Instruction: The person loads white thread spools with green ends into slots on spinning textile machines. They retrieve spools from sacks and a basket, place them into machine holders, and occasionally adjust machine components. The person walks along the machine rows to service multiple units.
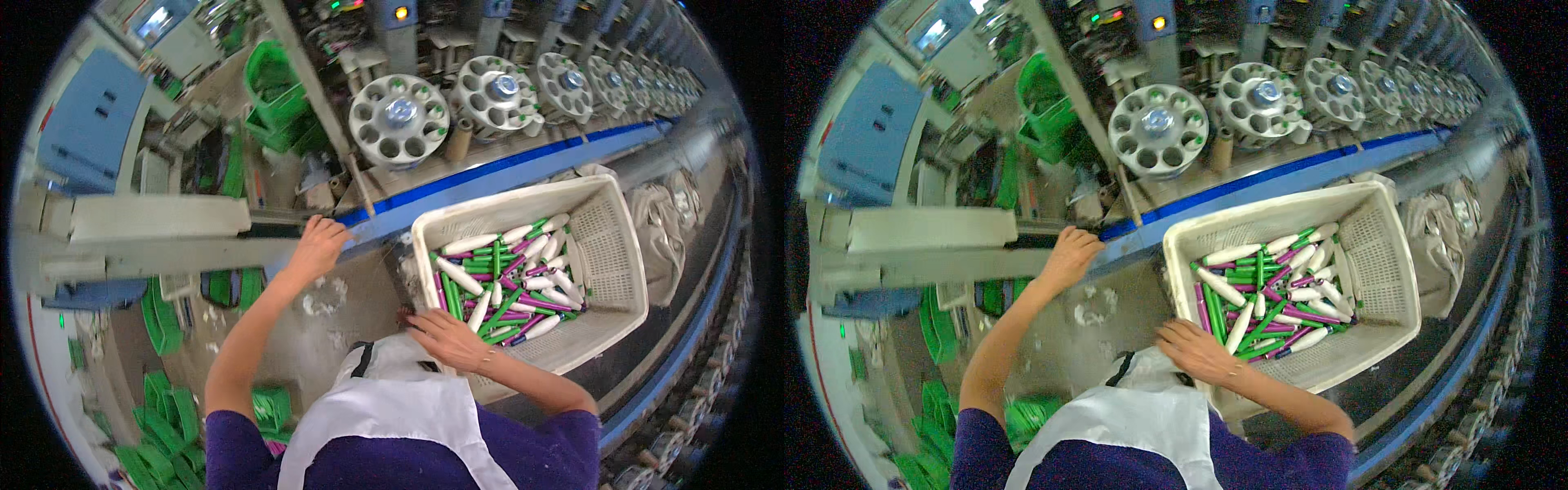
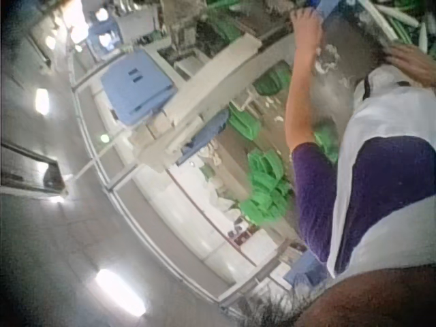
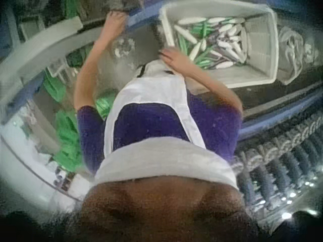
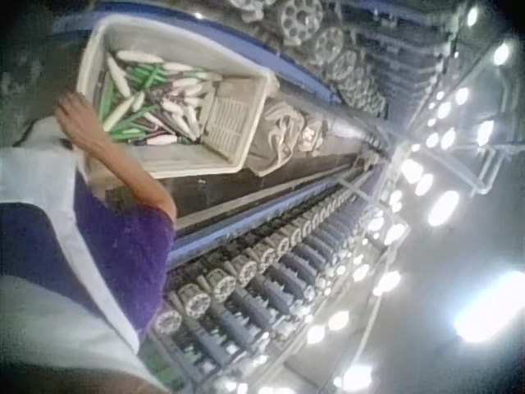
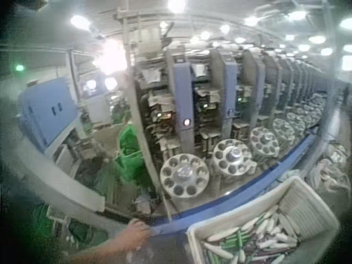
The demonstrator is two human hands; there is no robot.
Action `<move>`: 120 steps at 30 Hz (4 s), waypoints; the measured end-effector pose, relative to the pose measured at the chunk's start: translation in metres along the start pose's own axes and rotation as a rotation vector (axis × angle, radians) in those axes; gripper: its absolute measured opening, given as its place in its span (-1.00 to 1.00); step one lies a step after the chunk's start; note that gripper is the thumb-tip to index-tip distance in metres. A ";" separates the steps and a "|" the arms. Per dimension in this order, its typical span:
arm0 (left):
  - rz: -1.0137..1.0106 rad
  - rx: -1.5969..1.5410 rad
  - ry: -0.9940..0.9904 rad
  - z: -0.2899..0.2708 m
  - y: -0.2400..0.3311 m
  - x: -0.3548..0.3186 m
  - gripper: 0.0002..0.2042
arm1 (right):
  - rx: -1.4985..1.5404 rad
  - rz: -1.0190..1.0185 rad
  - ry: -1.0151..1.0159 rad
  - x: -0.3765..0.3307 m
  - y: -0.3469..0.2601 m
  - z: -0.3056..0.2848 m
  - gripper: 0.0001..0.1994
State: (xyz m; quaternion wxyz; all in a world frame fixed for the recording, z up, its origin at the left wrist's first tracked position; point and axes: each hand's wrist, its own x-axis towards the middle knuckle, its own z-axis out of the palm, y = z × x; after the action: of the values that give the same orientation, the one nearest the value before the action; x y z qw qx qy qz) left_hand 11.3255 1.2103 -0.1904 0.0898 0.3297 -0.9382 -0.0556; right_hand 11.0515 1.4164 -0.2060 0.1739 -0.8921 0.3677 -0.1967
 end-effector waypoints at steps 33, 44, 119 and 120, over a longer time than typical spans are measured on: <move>0.262 0.423 -0.632 -0.068 -0.028 0.434 -0.37 | 1.232 0.790 1.113 0.042 0.149 -0.104 -0.66; 0.060 -0.896 -0.106 -0.133 -0.121 0.288 -0.23 | 1.053 0.547 0.713 0.276 0.192 -0.211 -0.08; 0.050 0.868 1.206 -0.512 -0.497 0.690 -0.41 | -1.651 0.021 0.961 0.833 0.463 -0.763 -0.79; 0.145 0.820 1.347 -0.514 -0.501 0.697 -0.40 | -1.650 0.014 1.005 0.828 0.470 -0.758 -0.77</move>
State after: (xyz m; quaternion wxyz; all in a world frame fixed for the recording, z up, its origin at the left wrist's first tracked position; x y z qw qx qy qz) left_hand 11.2013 0.3598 0.3218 0.5131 0.2374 -0.6467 0.5121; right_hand 10.9517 0.3763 0.4184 -0.6841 -0.5432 0.4268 -0.2341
